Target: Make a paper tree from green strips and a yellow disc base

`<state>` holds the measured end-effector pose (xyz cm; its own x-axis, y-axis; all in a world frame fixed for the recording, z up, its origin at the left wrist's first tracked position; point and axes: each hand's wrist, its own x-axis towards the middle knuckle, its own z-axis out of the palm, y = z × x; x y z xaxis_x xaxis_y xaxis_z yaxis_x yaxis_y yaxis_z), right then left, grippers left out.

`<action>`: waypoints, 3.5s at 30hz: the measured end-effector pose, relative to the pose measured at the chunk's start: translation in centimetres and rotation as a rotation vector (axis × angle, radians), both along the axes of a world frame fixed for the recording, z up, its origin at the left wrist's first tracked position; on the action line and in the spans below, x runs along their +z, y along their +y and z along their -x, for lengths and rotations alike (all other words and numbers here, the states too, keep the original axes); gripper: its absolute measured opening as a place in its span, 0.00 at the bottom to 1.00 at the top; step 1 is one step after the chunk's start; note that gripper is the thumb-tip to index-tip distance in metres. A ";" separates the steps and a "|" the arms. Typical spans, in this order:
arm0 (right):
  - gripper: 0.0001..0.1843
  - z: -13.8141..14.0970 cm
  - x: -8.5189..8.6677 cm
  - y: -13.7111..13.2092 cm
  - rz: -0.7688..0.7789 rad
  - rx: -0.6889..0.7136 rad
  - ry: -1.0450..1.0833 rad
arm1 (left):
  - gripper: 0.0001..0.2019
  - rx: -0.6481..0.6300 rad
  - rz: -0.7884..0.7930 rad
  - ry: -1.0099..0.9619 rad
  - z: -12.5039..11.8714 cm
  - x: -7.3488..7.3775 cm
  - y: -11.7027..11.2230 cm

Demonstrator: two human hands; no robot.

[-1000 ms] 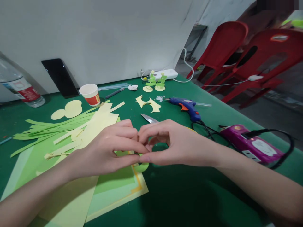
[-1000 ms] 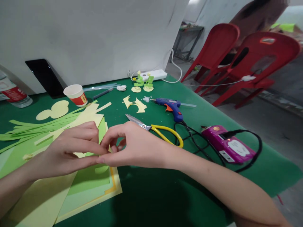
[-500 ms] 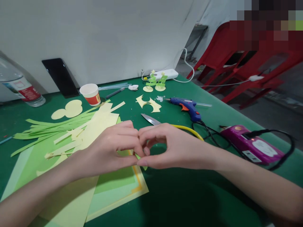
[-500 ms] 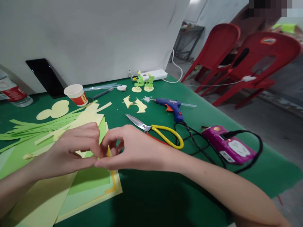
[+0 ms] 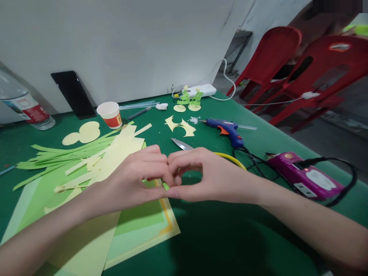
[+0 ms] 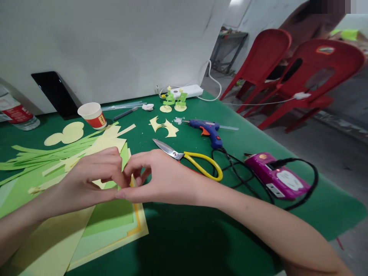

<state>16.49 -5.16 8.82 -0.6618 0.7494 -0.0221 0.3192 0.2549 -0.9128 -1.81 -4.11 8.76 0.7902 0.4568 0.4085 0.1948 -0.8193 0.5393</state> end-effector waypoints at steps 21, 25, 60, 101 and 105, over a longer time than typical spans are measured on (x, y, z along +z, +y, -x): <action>0.13 -1.0 -0.9 2.2 0.228 0.127 -0.088 | 0.05 -0.030 0.184 -0.018 -0.3 -1.7 0.8; 0.13 -1.3 -1.1 3.3 0.196 0.034 -0.133 | 0.09 0.164 0.320 -0.146 -0.9 -4.6 1.3; 0.04 -0.5 -10.0 -0.1 0.068 -0.539 0.417 | 0.09 0.466 0.434 -0.195 -1.4 -8.4 2.1; 0.06 -1.1 -8.9 0.0 -0.421 -0.524 0.178 | 0.07 0.155 0.813 -0.343 -1.2 -8.5 2.6; 0.06 -1.1 -8.8 -0.1 -0.422 -0.527 0.180 | 0.04 0.151 0.897 -0.378 -1.4 -8.2 2.5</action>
